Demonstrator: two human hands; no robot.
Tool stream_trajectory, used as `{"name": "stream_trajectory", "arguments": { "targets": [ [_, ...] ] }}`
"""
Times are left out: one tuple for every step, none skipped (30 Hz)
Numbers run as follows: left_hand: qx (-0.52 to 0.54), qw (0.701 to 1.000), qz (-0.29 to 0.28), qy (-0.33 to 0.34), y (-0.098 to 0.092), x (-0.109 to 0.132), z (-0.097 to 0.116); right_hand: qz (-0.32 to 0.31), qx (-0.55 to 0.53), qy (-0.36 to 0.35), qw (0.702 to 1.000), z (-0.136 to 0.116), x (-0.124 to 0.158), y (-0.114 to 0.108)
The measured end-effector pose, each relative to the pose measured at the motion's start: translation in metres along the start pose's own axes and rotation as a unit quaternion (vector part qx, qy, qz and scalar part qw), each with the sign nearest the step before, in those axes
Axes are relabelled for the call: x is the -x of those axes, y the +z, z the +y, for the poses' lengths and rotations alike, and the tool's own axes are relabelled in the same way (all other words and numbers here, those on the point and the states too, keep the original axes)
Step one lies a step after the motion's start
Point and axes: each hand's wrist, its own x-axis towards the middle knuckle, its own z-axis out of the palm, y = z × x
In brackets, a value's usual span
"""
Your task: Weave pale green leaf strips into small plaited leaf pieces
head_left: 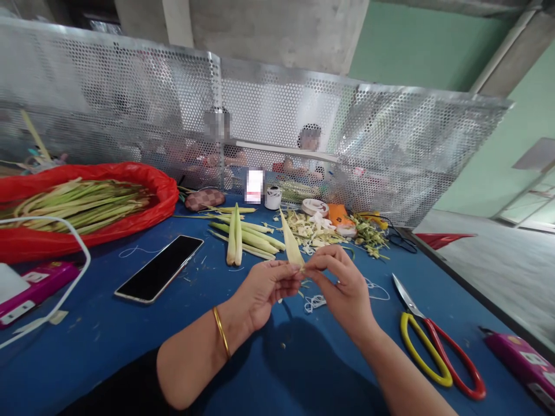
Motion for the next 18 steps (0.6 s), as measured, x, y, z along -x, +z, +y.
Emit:
{"name": "stream_trajectory", "arguments": {
  "targets": [
    [0.011, 1.000, -0.002, -0.007, -0.0004, -0.0003, -0.0003, -0.005, 0.009, -0.006, 1.000, 0.0006, 0.0003, 0.0000],
    [0.021, 1.000, -0.004, -0.015, -0.0006, -0.0005, -0.0004, -0.010, 0.017, -0.009, 1.000, 0.0013, 0.0008, 0.0002],
    [0.031, 0.999, -0.004, -0.022, -0.0006, -0.0007, -0.0005, -0.015, 0.024, -0.012, 1.000, 0.0018, 0.0014, 0.0005],
    [0.042, 0.999, -0.002, -0.031, -0.0005, -0.0008, -0.0004, -0.018, 0.029, -0.017, 0.999, 0.0021, 0.0019, 0.0009],
    [0.053, 0.998, 0.000, -0.041, -0.0004, -0.0008, -0.0003, -0.020, 0.035, -0.023, 0.999, 0.0021, 0.0025, 0.0013],
    [0.063, 0.997, 0.002, -0.052, -0.0002, -0.0008, -0.0001, -0.023, 0.040, -0.031, 0.998, 0.0019, 0.0029, 0.0017],
    [0.071, 0.996, 0.005, -0.062, 0.0001, -0.0007, 0.0001, -0.024, 0.047, -0.038, 0.998, 0.0015, 0.0033, 0.0020],
    [0.077, 0.994, 0.008, -0.070, 0.0003, -0.0006, 0.0002, -0.023, 0.054, -0.044, 0.997, 0.0011, 0.0035, 0.0022],
    [0.080, 0.994, 0.009, -0.078, 0.0005, -0.0003, 0.0003, -0.020, 0.062, -0.048, 0.997, 0.0006, 0.0037, 0.0024],
    [0.077, 0.994, 0.007, -0.082, 0.0006, 0.0000, 0.0003, -0.017, 0.068, -0.049, 0.996, 0.0003, 0.0037, 0.0025],
    [0.069, 0.994, 0.003, -0.079, 0.0008, 0.0004, 0.0001, -0.016, 0.072, -0.046, 0.996, 0.0003, 0.0035, 0.0025],
    [0.057, 0.996, -0.002, -0.069, 0.0010, 0.0008, 0.0000, -0.016, 0.073, -0.039, 0.996, 0.0004, 0.0033, 0.0025],
    [0.040, 0.998, -0.009, -0.055, 0.0012, 0.0013, -0.0003, -0.018, 0.071, -0.029, 0.997, 0.0008, 0.0029, 0.0025],
    [0.020, 0.999, -0.012, -0.034, 0.0015, 0.0016, -0.0005, -0.020, 0.067, -0.017, 0.997, 0.0013, 0.0024, 0.0024],
    [-0.004, 1.000, -0.013, -0.008, 0.0017, 0.0019, -0.0008, -0.022, 0.062, -0.004, 0.998, 0.0019, 0.0019, 0.0023],
    [-0.030, 0.999, -0.011, 0.022, 0.0020, 0.0019, -0.0012, -0.020, 0.058, 0.011, 0.998, 0.0024, 0.0014, 0.0023],
    [-0.056, 0.997, -0.007, 0.051, 0.0024, 0.0017, -0.0016, -0.019, 0.052, 0.026, 0.998, 0.0029, 0.0010, 0.0023],
    [-0.083, 0.993, -0.004, 0.081, 0.0027, 0.0014, -0.0021, -0.018, 0.044, 0.039, 0.998, 0.0033, 0.0008, 0.0024]
  ]
}}
